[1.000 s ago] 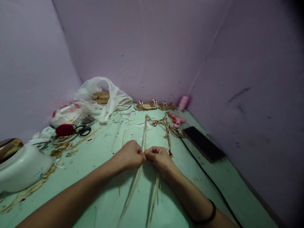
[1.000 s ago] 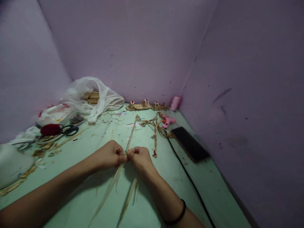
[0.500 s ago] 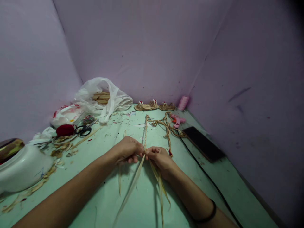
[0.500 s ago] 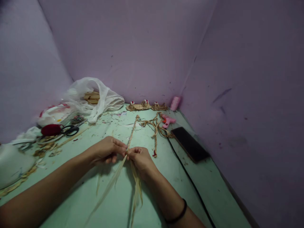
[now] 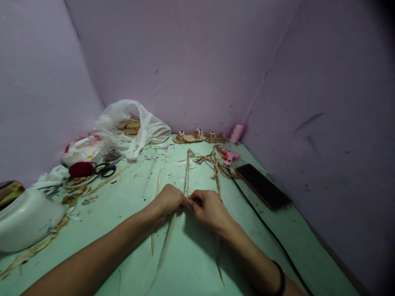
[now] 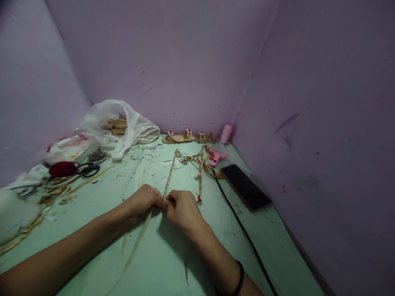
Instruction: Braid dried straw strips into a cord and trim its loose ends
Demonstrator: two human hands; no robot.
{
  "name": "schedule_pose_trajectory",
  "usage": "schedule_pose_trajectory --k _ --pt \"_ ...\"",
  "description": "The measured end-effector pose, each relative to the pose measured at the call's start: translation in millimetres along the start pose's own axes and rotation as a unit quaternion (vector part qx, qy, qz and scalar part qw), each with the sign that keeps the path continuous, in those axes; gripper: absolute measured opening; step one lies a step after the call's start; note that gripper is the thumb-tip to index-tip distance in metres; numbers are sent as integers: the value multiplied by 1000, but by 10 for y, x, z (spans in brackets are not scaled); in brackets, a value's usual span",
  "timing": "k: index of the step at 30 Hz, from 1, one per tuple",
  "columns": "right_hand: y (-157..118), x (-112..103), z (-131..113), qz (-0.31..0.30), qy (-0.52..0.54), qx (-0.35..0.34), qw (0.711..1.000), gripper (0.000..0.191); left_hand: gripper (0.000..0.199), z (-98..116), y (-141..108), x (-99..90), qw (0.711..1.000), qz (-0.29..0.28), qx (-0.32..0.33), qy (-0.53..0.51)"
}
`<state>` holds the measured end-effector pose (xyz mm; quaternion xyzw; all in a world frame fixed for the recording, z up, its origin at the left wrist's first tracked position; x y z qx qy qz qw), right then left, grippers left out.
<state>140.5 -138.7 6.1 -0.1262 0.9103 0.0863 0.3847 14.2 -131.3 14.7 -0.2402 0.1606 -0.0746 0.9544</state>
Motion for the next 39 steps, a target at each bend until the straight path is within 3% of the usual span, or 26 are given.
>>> schedule_pose_trajectory --k 5,9,16,20,22,25,26,29,30,35,39 --pt "-93 -110 -143 -11 -31 82 996 17 18 -16 -6 40 1000 -5 -22 -2" --pt "-167 -74 -231 -4 -23 53 998 18 16 -64 9 6 998 -24 -35 -38" --pt "-206 -6 -235 0 -19 21 1000 17 7 -59 3 -3 994 -64 28 -82" --pt "-162 -112 -144 -79 56 39 995 18 10 -62 12 -3 988 -94 8 -122" --pt "-108 -179 -78 -80 124 65 987 22 12 -85 18 -14 986 -101 -2 -129" --pt "-21 -217 3 33 246 109 963 17 13 -132 27 -33 986 -114 -7 -124" --pt "-3 -179 11 30 293 128 947 13 14 -143 30 -38 985 -118 -6 -123" --pt "9 23 -31 -91 412 169 891 9 13 -156 39 -43 985 -125 11 -116" --pt "5 76 -45 -107 420 177 884 10 14 -154 40 -43 986 -125 17 -108" --pt "10 160 0 -62 324 187 925 15 12 -157 47 -53 992 -115 52 -23" --pt "39 178 81 -53 309 176 933 9 9 -173 80 -82 985 -79 104 114"
Point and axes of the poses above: each hand's wrist, its own y-axis towards the middle knuckle, its own x-axis out of the palm, z = x × y, the point moved 2 cm from there along y, towards the middle knuckle, and after that the axes turned 2 degrees about -x, right-handed, at the moved point
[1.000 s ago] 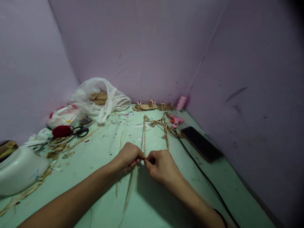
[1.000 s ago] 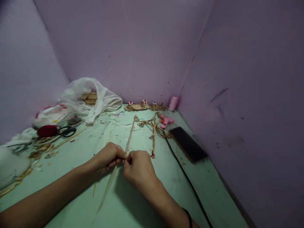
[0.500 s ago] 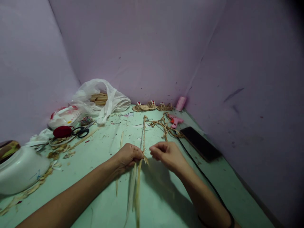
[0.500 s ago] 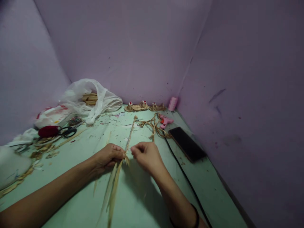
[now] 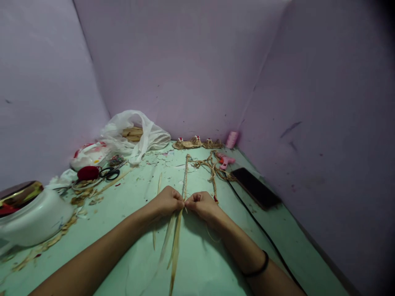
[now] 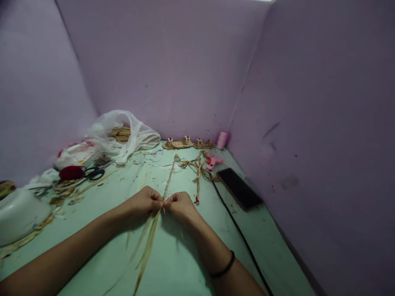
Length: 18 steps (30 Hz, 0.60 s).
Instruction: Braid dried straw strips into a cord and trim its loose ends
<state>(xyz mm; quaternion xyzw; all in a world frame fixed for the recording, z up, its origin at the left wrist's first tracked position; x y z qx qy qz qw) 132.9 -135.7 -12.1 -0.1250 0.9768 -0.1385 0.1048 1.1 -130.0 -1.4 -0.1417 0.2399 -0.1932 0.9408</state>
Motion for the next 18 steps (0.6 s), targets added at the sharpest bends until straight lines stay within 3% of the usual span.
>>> schedule_pose_trajectory --k 4,9,15,18 --pt "22 27 37 9 3 -10 1000 9 11 41 -38 -10 987 49 27 150" --pt "-9 74 28 0 20 -14 1000 10 17 187 -263 28 941 172 6 290" --pt "-68 102 -5 1 46 -22 999 6 21 176 -503 369 932 176 62 311" --pt "-82 113 -3 -1 58 -21 998 6 16 178 -529 431 940 154 89 290"
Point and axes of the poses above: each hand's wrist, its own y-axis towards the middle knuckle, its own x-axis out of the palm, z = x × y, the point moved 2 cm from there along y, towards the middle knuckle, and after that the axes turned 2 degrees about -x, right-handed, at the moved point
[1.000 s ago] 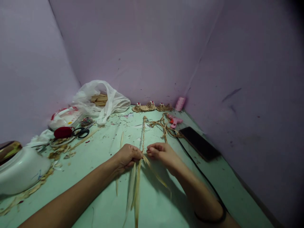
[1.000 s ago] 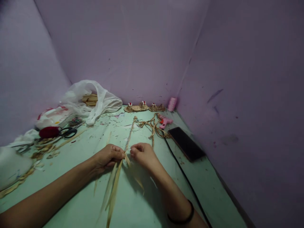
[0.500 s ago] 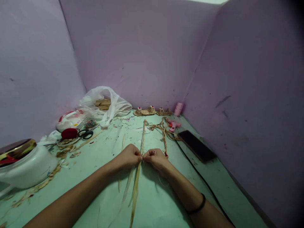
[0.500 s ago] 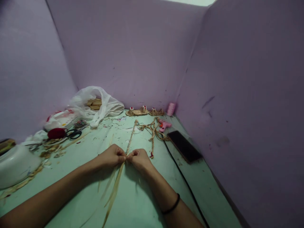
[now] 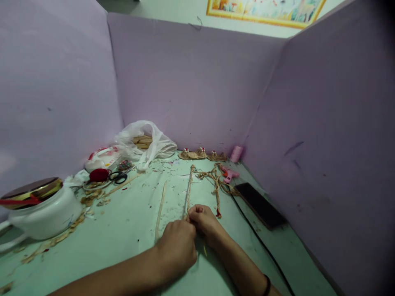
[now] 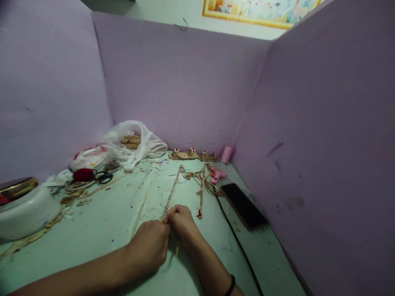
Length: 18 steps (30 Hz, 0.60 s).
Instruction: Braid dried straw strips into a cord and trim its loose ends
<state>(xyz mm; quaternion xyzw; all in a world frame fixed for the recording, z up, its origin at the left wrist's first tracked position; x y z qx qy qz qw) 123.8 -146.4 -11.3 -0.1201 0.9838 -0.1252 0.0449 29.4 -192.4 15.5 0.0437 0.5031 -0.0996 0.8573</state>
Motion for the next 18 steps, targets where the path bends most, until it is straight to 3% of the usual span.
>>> schedule_pose_trajectory --k 2,5,6,7,10,14,18 --pt "1 -5 19 -4 22 2 1000 4 18 -21 61 -92 999 14 -8 -46" --pt "17 -24 62 -10 34 3 999 5 19 -139 211 -295 977 97 -86 -168" --pt "24 -28 75 -12 28 2 1000 7 16 -188 258 -308 962 67 -128 -232" --pt "32 -29 85 -13 21 -2 1000 10 16 -230 296 -284 941 3 -167 -296" --pt "55 -17 93 -19 12 -41 999 15 14 -306 360 -136 873 -116 -217 -421" --pt "83 -1 88 -27 -12 -92 995 16 10 -379 406 20 827 -170 -235 -482" --pt "110 -8 94 -26 -41 -119 992 20 13 -438 455 24 803 -226 -247 -493"
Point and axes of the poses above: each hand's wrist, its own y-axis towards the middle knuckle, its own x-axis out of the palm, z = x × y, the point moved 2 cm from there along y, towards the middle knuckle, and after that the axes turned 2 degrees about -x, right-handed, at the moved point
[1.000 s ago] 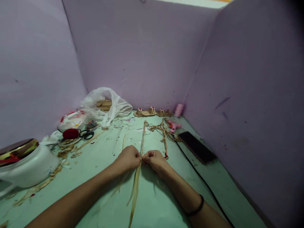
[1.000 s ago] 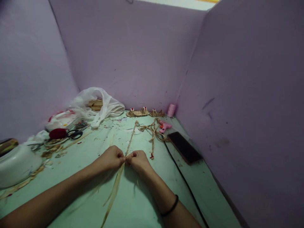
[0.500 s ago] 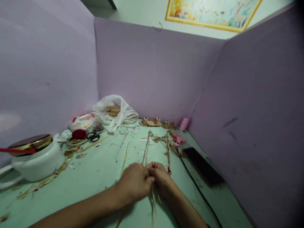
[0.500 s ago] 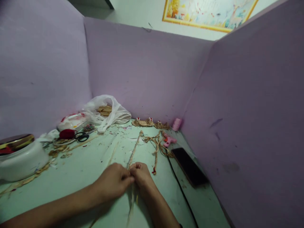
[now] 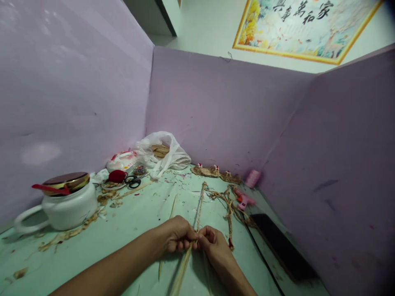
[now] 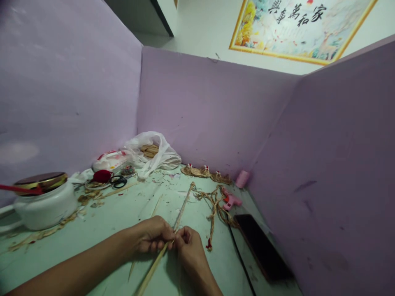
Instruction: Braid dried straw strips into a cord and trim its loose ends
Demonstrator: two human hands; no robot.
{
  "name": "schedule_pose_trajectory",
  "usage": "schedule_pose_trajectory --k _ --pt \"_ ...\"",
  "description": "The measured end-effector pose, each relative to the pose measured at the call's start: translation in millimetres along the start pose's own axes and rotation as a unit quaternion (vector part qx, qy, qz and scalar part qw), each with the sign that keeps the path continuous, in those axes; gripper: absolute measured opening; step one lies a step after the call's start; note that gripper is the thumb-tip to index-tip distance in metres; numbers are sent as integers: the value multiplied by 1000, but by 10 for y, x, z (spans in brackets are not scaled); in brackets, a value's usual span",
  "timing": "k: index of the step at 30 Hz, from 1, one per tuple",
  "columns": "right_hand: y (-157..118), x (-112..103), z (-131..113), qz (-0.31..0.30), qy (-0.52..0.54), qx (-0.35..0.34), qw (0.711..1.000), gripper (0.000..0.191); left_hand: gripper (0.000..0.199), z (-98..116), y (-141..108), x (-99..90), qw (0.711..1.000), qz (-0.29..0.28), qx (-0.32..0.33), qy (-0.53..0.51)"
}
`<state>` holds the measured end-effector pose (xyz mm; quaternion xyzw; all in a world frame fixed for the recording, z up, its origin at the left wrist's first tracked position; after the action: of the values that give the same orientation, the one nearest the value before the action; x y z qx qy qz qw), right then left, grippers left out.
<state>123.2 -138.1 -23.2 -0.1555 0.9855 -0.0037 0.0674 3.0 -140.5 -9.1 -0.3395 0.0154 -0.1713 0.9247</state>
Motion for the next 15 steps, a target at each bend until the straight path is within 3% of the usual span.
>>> schedule_pose_trajectory --k 7,12,15 --pt "14 -49 26 -23 -16 -1 1000 23 15 40 -31 -21 998 14 -46 29" --pt "10 -122 -35 -16 -116 -20 993 16 18 63 -64 0 996 53 -53 48" --pt "-59 -131 -120 0 -243 -34 970 13 17 68 -64 41 994 73 -47 68"
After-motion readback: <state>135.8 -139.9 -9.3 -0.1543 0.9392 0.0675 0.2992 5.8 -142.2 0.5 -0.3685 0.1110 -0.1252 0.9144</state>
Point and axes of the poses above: each hand's wrist, its own y-axis towards the middle knuckle, its own x-axis out of the palm, z = x × y, the point moved 2 cm from there along y, towards the middle knuckle, and after that the axes turned 2 degrees about -x, right-handed, at the moved point
